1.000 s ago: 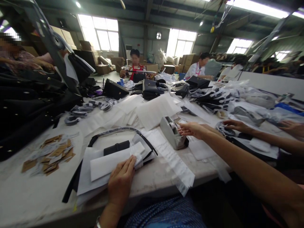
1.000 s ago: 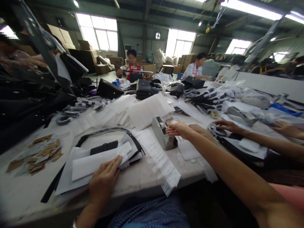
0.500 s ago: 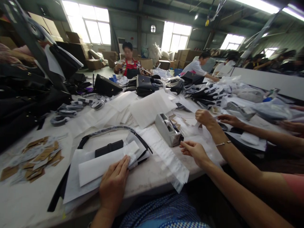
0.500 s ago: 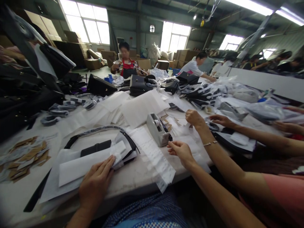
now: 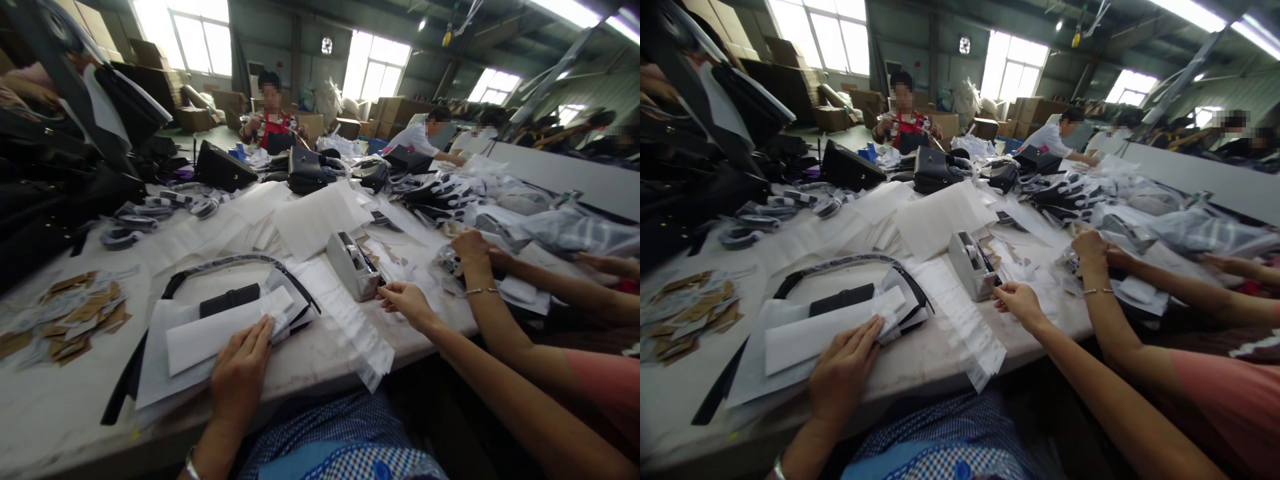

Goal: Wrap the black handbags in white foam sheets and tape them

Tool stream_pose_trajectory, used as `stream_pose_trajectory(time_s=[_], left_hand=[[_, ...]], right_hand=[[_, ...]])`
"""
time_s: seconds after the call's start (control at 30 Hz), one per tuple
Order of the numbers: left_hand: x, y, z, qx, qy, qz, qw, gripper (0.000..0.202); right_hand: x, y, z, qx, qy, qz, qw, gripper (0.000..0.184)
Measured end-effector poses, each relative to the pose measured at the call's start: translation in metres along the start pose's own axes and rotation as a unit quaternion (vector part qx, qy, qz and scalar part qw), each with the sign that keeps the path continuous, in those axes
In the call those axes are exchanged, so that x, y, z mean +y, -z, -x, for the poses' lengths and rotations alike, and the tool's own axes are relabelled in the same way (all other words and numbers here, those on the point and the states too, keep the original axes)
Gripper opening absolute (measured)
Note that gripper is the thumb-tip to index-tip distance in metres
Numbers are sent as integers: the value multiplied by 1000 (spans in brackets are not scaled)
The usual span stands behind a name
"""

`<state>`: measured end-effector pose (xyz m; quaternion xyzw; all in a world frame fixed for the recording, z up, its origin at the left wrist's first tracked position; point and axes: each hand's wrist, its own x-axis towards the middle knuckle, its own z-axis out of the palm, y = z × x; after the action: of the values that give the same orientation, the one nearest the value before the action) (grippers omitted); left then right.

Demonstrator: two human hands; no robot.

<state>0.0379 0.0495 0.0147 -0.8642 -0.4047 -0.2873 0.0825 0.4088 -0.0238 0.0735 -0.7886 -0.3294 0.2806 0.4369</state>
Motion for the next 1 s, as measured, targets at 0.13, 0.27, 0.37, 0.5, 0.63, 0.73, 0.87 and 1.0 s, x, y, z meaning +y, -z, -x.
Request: stream_pose_trajectory(time_s=[0.13,0.27,0.37,0.5,0.63,0.73,0.87,1.0], left_hand=[[1,1,0,0,2,8,1000,45],[2,0,1,2,9,9,1000,46],[2,0,2,6,11,9,1000,47],[2,-1,3,3,14,15,1000,50],[1,-3,3,4,15,29,999,51],[2,-2,1,6,17,32,999,51],[3,0,0,9,20,25,999,47],[5,2,0,-5,28,24,999,45]], right_hand=[[-9,8,2,29,55,72,995,11],[-13,16,1,-3,46,94,994,14],[-6,15,0,-39,16,76,996,23],[12,7,6,-36,13,61,997,33],[23,8,20,-11,52,76,996,32],[17,15,31,-5,170,170,971,20],[-14,14,43,-84,328,286,896,21],[-63,-12,49,-222,395,314,834,23]])
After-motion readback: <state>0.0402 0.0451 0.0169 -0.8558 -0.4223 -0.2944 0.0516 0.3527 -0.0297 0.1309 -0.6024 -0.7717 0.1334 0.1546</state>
